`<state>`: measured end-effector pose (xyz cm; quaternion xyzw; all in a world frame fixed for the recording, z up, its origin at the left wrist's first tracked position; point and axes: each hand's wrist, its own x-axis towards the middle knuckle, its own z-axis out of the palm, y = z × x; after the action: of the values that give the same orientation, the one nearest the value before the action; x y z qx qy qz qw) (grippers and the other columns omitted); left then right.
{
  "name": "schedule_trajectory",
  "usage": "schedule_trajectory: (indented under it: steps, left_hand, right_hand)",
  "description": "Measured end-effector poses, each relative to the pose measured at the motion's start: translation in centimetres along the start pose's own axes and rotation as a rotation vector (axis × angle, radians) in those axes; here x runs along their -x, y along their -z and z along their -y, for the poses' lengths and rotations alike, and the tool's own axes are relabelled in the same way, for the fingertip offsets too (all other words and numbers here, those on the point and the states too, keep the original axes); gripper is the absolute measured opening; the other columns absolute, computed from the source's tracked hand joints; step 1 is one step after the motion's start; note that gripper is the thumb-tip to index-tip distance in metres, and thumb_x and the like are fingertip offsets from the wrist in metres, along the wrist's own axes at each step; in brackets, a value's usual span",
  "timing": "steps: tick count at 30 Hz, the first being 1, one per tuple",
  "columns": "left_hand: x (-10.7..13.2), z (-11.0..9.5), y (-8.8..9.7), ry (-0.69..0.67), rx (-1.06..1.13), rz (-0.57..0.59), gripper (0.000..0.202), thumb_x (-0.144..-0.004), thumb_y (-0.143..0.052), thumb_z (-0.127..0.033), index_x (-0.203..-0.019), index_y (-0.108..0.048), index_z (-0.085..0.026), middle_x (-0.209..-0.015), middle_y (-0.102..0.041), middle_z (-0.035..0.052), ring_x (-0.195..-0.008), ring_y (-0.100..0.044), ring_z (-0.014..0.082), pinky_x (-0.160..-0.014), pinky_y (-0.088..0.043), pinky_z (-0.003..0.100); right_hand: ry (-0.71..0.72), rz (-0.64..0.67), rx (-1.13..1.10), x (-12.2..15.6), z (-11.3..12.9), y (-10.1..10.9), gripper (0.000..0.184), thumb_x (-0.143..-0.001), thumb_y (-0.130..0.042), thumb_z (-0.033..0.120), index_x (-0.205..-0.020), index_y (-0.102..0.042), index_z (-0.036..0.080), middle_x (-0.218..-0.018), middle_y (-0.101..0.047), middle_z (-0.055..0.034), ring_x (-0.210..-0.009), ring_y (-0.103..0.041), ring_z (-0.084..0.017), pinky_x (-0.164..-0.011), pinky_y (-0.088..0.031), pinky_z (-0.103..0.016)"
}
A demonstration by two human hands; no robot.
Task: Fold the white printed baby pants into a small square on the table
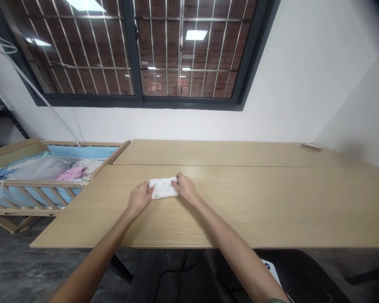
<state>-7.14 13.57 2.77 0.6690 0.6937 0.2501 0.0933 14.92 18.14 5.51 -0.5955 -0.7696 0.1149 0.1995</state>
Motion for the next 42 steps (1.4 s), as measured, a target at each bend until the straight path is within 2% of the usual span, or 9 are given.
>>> schedule_trajectory:
  steps: [4, 7, 12, 18, 25, 29, 33, 38, 42]
  left_hand:
    - [-0.1, -0.5, -0.4, 0.022, -0.087, -0.056, 0.029, -0.097, -0.049, -0.036, -0.112, -0.062, -0.015, -0.111, -0.071, 0.0179, -0.107, -0.066, 0.033, -0.091, -0.047, 0.041]
    - [0.4, -1.3, -0.8, -0.048, -0.093, -0.12, 0.048, -0.099, -0.047, -0.039, -0.139, -0.047, -0.013, -0.142, -0.055, 0.0212, -0.133, -0.051, 0.0329, -0.11, -0.038, 0.046]
    - [1.6, -1.8, -2.4, -0.394, -0.02, 0.044, 0.078, -0.102, -0.027, -0.06, -0.159, -0.015, -0.009, -0.166, -0.023, 0.0194, -0.155, -0.019, 0.0295, -0.123, -0.024, 0.046]
    - [2.1, 0.4, -3.0, -0.324, -0.209, 0.142, 0.09, -0.1, -0.018, -0.067, -0.16, -0.01, -0.001, -0.167, -0.013, 0.0225, -0.156, -0.008, 0.032, -0.126, -0.014, 0.048]
    - [3.0, 1.7, -0.8, -0.335, -0.3, 0.103, 0.089, -0.099, -0.025, -0.067, -0.16, -0.014, -0.003, -0.168, -0.01, 0.023, -0.156, -0.005, 0.0373, -0.122, -0.018, 0.057]
    - [2.8, 0.7, 0.4, -0.461, -0.238, 0.14, 0.079, -0.101, -0.033, -0.061, -0.159, -0.021, -0.01, -0.165, -0.025, 0.0203, -0.154, -0.02, 0.0328, -0.12, -0.027, 0.052]
    - [1.6, -0.5, 0.6, -0.384, -0.151, 0.189, 0.076, -0.094, -0.052, -0.055, -0.152, -0.037, -0.008, -0.158, -0.039, 0.0227, -0.148, -0.035, 0.0357, -0.118, -0.031, 0.051]
    - [-0.6, -1.5, 1.7, -0.316, -0.058, 0.117, 0.046, -0.087, -0.053, -0.018, -0.132, -0.06, -0.011, -0.135, -0.063, 0.0198, -0.129, -0.057, 0.0325, -0.111, -0.039, 0.045]
    - [-0.5, -1.7, 3.9, -0.262, 0.016, 0.021, 0.03, -0.089, -0.046, -0.019, -0.109, -0.068, -0.016, -0.112, -0.072, 0.0133, -0.113, -0.065, 0.0282, -0.1, -0.048, 0.039]
  right_hand:
    - [0.034, -0.123, 0.091, 0.3, -0.3, -0.9, 0.03, -0.102, -0.051, 0.038, -0.118, -0.06, 0.014, -0.11, -0.07, -0.0174, -0.103, -0.065, -0.028, -0.086, -0.046, -0.036]
    - [0.296, -0.246, 0.133, 0.9, 0.1, -1.4, 0.038, -0.104, -0.044, 0.033, -0.132, -0.057, 0.012, -0.132, -0.062, -0.0202, -0.125, -0.055, -0.03, -0.105, -0.041, -0.042]
    - [0.666, -0.029, 0.126, 1.5, 0.7, -2.9, 0.057, -0.106, -0.036, 0.04, -0.155, -0.038, 0.012, -0.16, -0.039, -0.0161, -0.15, -0.031, -0.026, -0.122, -0.024, -0.045]
    - [0.576, 0.143, 0.086, 1.3, -0.8, -2.7, 0.072, -0.105, -0.029, 0.056, -0.16, -0.029, 0.01, -0.164, -0.031, -0.0155, -0.155, -0.023, -0.026, -0.126, -0.014, -0.047]
    - [0.492, 0.112, 0.001, 1.6, -2.6, -0.7, 0.075, -0.104, -0.025, 0.061, -0.16, -0.031, 0.011, -0.166, -0.025, -0.0154, -0.156, -0.017, -0.028, -0.127, -0.013, -0.048]
    - [0.588, 0.065, -0.036, 1.5, -3.2, -0.6, 0.072, -0.1, -0.044, 0.06, -0.155, -0.041, 0.013, -0.162, -0.035, -0.0161, -0.153, -0.027, -0.03, -0.125, -0.018, -0.049]
    - [0.589, 0.072, -0.079, 1.0, -3.3, -1.5, 0.074, -0.089, -0.065, 0.048, -0.151, -0.046, 0.013, -0.155, -0.046, -0.0183, -0.144, -0.042, -0.032, -0.119, -0.032, -0.047]
    - [0.49, -0.015, -0.164, -0.4, -2.6, -1.7, 0.045, -0.082, -0.062, 0.019, -0.127, -0.063, 0.017, -0.128, -0.068, -0.0138, -0.12, -0.06, -0.029, -0.106, -0.041, -0.043]
    - [0.37, -0.081, -0.418, -1.6, -1.1, 0.1, 0.023, -0.085, -0.059, 0.025, -0.108, -0.061, 0.02, -0.102, -0.07, -0.0056, -0.096, -0.063, -0.022, -0.089, -0.047, -0.036]
